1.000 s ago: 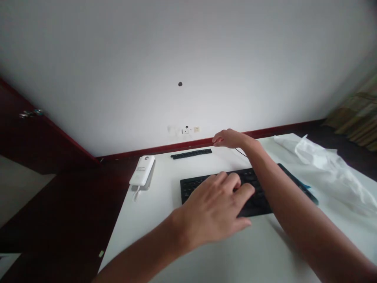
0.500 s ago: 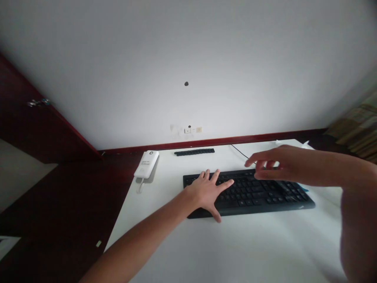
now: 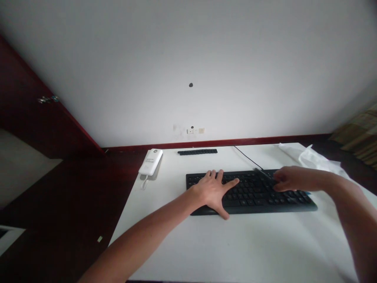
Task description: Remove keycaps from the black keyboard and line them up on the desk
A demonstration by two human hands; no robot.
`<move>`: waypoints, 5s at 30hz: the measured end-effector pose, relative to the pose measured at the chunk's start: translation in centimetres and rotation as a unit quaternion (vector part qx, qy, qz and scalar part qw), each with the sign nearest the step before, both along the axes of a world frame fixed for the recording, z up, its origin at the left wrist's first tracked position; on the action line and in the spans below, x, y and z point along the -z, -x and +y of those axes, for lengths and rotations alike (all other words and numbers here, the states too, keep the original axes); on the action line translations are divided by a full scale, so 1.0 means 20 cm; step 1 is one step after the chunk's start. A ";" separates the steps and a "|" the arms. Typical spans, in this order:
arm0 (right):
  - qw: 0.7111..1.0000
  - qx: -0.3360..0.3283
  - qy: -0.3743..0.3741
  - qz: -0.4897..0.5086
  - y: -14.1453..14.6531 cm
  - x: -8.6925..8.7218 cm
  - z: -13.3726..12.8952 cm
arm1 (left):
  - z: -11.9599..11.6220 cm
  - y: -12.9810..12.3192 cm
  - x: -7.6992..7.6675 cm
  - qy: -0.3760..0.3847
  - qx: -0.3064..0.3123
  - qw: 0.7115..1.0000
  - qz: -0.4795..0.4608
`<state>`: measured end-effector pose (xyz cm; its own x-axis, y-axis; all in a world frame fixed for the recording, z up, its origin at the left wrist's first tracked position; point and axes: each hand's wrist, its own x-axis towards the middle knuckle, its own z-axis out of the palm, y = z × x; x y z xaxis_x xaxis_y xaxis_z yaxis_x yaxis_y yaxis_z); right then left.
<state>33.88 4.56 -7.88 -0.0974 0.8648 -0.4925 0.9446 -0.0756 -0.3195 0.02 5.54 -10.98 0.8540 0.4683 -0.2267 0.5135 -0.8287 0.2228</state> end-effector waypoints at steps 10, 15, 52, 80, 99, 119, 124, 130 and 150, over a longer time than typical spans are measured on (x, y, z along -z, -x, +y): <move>0.903 0.078 -0.215 0.365 0.09 0.07 0.20 | -0.01 0.00 -0.06 -0.003 -0.014 0.998 0.058; 0.876 0.117 -0.194 0.426 0.09 0.21 0.19 | 0.03 0.02 -0.06 0.034 -0.011 0.999 0.042; 0.593 0.295 -0.199 0.722 0.44 0.19 0.10 | -0.03 -0.43 0.18 -0.060 -0.036 0.964 -0.256; 0.636 0.302 -0.162 0.691 0.49 0.17 0.07 | -0.05 -0.42 0.17 -0.104 -0.026 0.964 -0.244; 0.594 0.365 -0.150 0.701 0.46 0.16 0.08 | -0.10 -0.44 0.16 -0.154 -0.031 0.966 -0.205; 0.864 0.021 -0.150 0.481 0.26 0.07 0.08 | -0.21 -0.41 0.19 -0.192 -0.046 0.967 -0.161; 0.885 0.028 -0.133 0.446 0.16 0.06 0.10 | -0.21 -0.41 0.19 -0.203 -0.044 0.965 -0.160; 0.900 0.007 -0.115 0.420 0.11 0.08 0.11 | -0.21 -0.41 0.20 -0.192 -0.048 0.967 -0.161; 0.954 -0.042 -0.282 0.090 0.32 0.00 0.00 | -0.22 -0.41 0.20 -0.208 -0.050 0.965 -0.153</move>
<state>27.44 4.56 -7.91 -0.2179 0.9727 0.0796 0.8653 0.2303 -0.4453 8.17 1.23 -14.96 0.7965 0.5486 0.2543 0.5591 -0.8283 0.0360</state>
